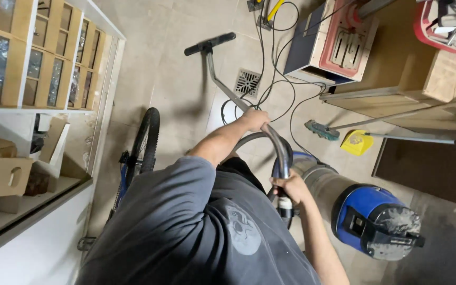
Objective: Vacuuming the floor of a workshop and moving obstacles like a bicycle to reach all areas
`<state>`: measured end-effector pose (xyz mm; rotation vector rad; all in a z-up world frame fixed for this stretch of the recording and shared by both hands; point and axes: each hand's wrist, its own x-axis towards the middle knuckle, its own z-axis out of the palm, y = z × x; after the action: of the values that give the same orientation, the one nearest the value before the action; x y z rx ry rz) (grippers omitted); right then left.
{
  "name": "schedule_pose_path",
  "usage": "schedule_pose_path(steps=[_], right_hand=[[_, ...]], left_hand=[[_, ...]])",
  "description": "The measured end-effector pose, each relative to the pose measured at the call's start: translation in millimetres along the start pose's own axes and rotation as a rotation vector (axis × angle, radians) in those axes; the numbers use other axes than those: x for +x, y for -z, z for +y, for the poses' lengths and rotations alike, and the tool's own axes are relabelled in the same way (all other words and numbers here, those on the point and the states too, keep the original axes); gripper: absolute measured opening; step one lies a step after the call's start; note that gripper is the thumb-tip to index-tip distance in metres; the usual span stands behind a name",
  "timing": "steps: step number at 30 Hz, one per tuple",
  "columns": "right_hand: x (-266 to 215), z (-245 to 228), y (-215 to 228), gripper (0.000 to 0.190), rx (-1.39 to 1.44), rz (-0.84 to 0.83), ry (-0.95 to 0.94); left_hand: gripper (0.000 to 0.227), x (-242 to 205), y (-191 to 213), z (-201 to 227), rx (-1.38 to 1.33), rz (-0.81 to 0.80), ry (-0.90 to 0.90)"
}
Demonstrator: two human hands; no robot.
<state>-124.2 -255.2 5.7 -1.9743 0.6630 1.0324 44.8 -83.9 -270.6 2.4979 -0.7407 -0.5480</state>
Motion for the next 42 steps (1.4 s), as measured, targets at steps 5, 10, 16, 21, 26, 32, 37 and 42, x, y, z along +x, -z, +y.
schedule_pose_path(steps=[5,10,16,21,26,32,37,42], right_hand=[[9.2,-58.6,18.0,0.028,0.305,-0.186,-0.051],[54.8,-47.0,25.7,0.022,0.265,-0.114,-0.089],[116.9,-4.9,33.0,0.036,-0.4,0.034,-0.049],[160.8,-12.1,20.3,0.043,-0.691,-0.016,-0.098],[188.2,-146.0,24.7,0.042,-0.637,-0.027,-0.035],[275.1,-346.3,-46.2,0.051,-0.649,-0.108,0.126],[373.5,-449.9,-141.5,0.044,-0.521,-0.294,0.295],[381.1,-492.0,-198.6,0.046,-0.646,-0.368,0.361]], left_hand=[[0.014,14.8,-33.3,-32.4,-0.125,0.041,0.146],[0.017,21.6,-17.0,-25.2,-0.228,-0.011,0.265],[0.004,17.4,-31.5,-35.5,-0.265,0.387,0.196],[0.01,25.3,-32.8,-75.5,-0.308,0.475,0.175],[0.029,56.9,50.2,-156.6,-0.328,0.24,0.08],[0.015,81.6,153.5,-314.3,-0.162,0.236,0.348],[0.019,53.7,213.0,-468.9,-0.198,0.209,0.673],[0.016,-4.5,230.9,-522.6,-0.287,0.11,0.879]])
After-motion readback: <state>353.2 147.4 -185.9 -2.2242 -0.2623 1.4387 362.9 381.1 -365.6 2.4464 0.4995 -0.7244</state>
